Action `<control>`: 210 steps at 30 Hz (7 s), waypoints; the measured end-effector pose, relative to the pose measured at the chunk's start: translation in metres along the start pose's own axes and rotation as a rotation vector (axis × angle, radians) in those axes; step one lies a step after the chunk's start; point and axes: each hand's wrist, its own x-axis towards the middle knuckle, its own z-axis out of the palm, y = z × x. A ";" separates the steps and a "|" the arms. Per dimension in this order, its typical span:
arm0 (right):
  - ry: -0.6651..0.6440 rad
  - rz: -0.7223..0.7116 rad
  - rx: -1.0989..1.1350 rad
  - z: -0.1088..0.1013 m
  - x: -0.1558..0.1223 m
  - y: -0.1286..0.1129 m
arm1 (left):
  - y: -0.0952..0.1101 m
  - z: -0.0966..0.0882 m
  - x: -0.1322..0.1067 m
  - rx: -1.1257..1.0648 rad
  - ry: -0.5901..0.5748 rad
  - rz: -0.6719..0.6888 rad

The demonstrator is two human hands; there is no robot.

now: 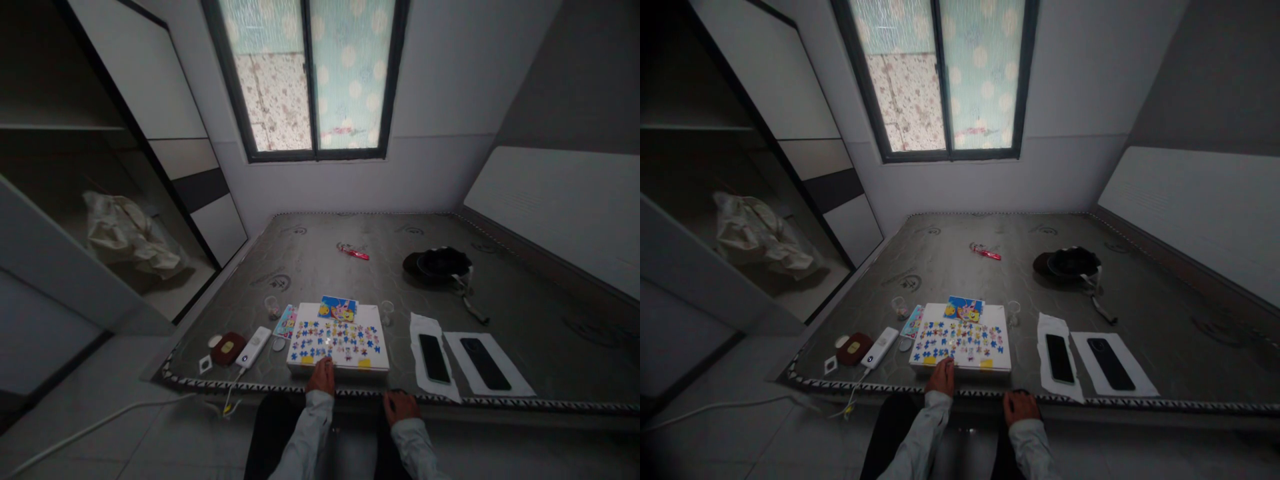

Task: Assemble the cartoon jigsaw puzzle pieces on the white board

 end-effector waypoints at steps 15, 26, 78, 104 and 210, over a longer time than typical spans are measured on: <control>0.009 0.010 0.000 -0.007 0.003 -0.003 | 0.015 -0.009 0.003 0.022 0.018 -0.003; -0.017 0.012 0.015 -0.008 0.004 -0.003 | 0.017 -0.011 0.001 -0.024 -0.037 -0.032; -0.033 -0.004 -0.009 -0.002 0.002 -0.001 | 0.007 -0.012 -0.007 -0.100 0.024 0.036; -0.031 0.003 0.001 0.007 -0.003 0.002 | 0.023 -0.027 0.000 0.155 -0.282 -0.229; 0.019 0.004 0.012 -0.004 0.002 -0.003 | 0.019 -0.017 -0.010 0.103 -0.256 -0.237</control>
